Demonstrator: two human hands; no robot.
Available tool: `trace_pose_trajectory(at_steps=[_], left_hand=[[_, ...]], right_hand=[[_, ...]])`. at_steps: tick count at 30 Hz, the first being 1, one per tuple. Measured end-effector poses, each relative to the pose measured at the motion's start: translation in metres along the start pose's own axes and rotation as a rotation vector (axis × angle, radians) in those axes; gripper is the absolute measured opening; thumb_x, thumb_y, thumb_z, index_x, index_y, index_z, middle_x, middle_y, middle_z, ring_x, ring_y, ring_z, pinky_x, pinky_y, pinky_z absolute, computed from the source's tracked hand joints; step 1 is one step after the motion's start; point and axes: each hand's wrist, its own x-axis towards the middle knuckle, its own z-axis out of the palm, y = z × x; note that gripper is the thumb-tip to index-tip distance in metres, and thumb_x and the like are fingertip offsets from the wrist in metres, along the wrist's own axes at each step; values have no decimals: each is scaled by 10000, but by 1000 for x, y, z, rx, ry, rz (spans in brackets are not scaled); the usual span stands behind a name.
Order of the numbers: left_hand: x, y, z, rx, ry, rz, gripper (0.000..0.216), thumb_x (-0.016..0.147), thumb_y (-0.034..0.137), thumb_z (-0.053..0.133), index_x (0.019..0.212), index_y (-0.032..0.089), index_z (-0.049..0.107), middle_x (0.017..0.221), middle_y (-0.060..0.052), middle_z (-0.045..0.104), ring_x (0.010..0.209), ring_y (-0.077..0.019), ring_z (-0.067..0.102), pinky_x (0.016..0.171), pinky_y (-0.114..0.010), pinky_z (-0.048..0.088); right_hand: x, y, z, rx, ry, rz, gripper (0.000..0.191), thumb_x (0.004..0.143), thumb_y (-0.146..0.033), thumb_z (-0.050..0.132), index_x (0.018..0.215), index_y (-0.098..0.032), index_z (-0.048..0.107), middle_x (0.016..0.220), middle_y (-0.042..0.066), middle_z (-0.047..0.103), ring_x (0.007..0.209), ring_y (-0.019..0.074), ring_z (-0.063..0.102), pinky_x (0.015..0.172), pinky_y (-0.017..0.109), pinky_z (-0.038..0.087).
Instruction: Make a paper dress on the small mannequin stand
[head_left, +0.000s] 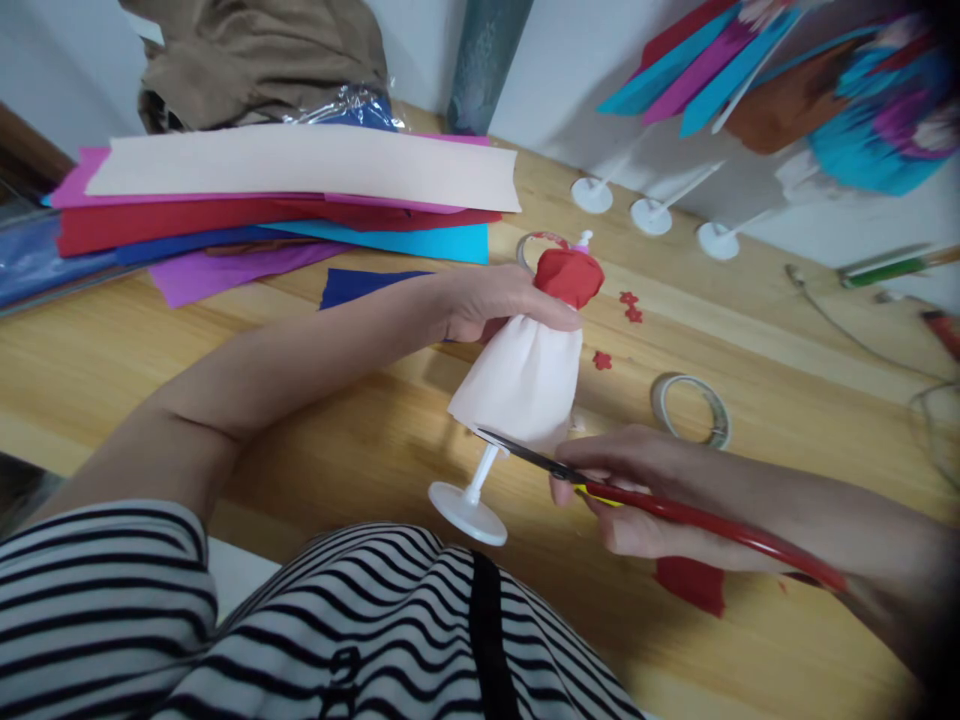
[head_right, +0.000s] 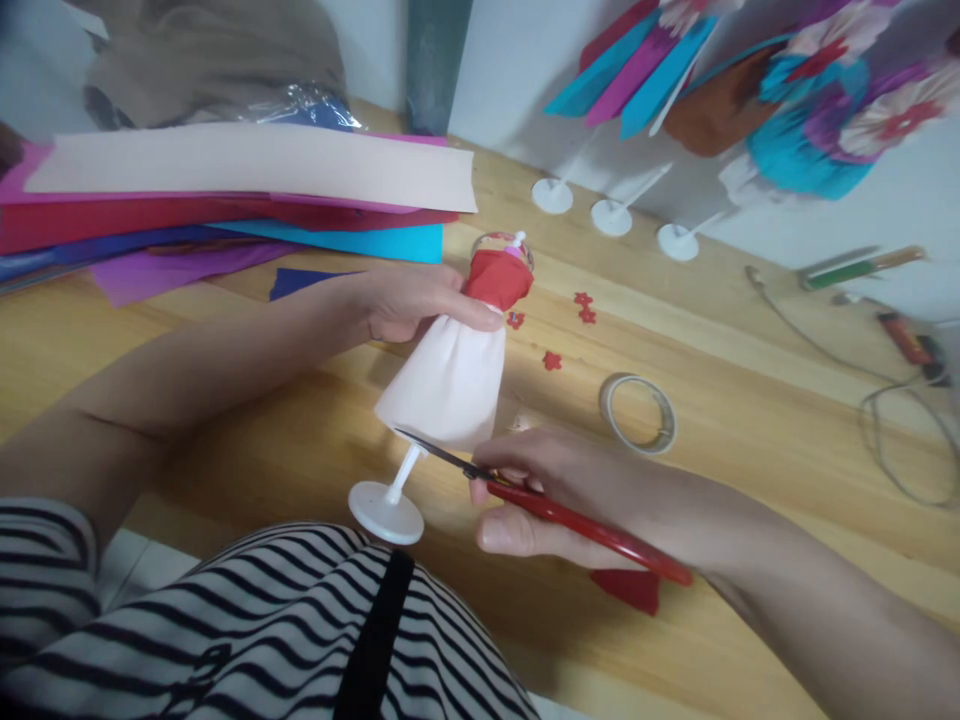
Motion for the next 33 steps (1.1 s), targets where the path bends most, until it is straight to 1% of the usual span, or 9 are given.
trace_pose_trajectory(at_steps=[3, 7, 14, 17, 20, 23, 26, 28, 33], left_hand=[[1, -1, -1, -22, -5, 3, 207, 879, 65, 571, 690, 123, 633, 612, 14, 679, 545, -71, 600, 685, -168, 504], [1, -1, 0, -29, 4, -12, 240, 892, 57, 566, 666, 112, 627, 604, 12, 674, 533, -69, 600, 709, -188, 519], [3, -3, -2, -45, -12, -3, 187, 860, 69, 610, 679, 113, 630, 633, -3, 683, 612, -100, 648, 859, -282, 534], [3, -4, -1, -49, -16, -10, 170, 852, 77, 621, 687, 117, 624, 641, -7, 681, 662, -113, 666, 885, -293, 529], [3, -4, 0, -42, 4, -21, 169, 852, 86, 622, 688, 124, 623, 652, -10, 682, 707, -122, 669, 888, -290, 519], [3, -4, 0, -56, -6, -8, 156, 845, 71, 620, 695, 112, 617, 652, -14, 675, 745, -139, 675, 912, -323, 508], [2, -4, -1, -66, -27, -5, 140, 847, 54, 610, 716, 103, 605, 652, -11, 657, 817, -159, 693, 962, -363, 486], [2, -4, 0, -67, -35, -4, 132, 856, 55, 612, 731, 97, 607, 658, -9, 655, 823, -160, 695, 976, -377, 479], [2, -4, 0, -74, -21, -9, 124, 836, 50, 627, 716, 81, 620, 677, -28, 663, 805, -169, 696, 948, -382, 488]], right_hand=[[1, -1, 0, 43, -8, -17, 645, 852, -814, 437, 929, -194, 596, 721, -3, 525, 603, 133, 442, 550, 266, 363], [4, -5, -1, 56, -8, 32, 653, 837, -825, 447, 902, -192, 595, 743, -3, 508, 607, 128, 428, 546, 264, 359], [9, -5, -3, 107, -33, -27, 623, 851, -804, 457, 838, -188, 552, 699, -31, 427, 581, 111, 361, 534, 254, 298], [9, -7, -4, 127, -34, -17, 602, 864, -777, 477, 846, -181, 563, 668, -43, 405, 574, 109, 352, 530, 254, 279], [9, -10, -4, 149, -20, 16, 617, 830, -791, 517, 822, -176, 556, 665, -46, 400, 579, 104, 339, 525, 248, 275], [9, -11, -3, 166, -9, 28, 620, 813, -792, 541, 798, -173, 544, 674, -45, 413, 584, 99, 332, 528, 247, 279], [9, -9, -2, 182, -20, 31, 614, 823, -787, 533, 803, -174, 547, 671, -46, 409, 585, 100, 340, 525, 248, 275], [9, -5, -3, 168, -29, 31, 629, 820, -803, 517, 812, -175, 552, 673, -46, 404, 584, 101, 339, 523, 251, 271], [9, 3, -3, 121, -43, 10, 628, 825, -807, 506, 839, -182, 571, 689, -40, 406, 589, 106, 339, 528, 257, 267]])
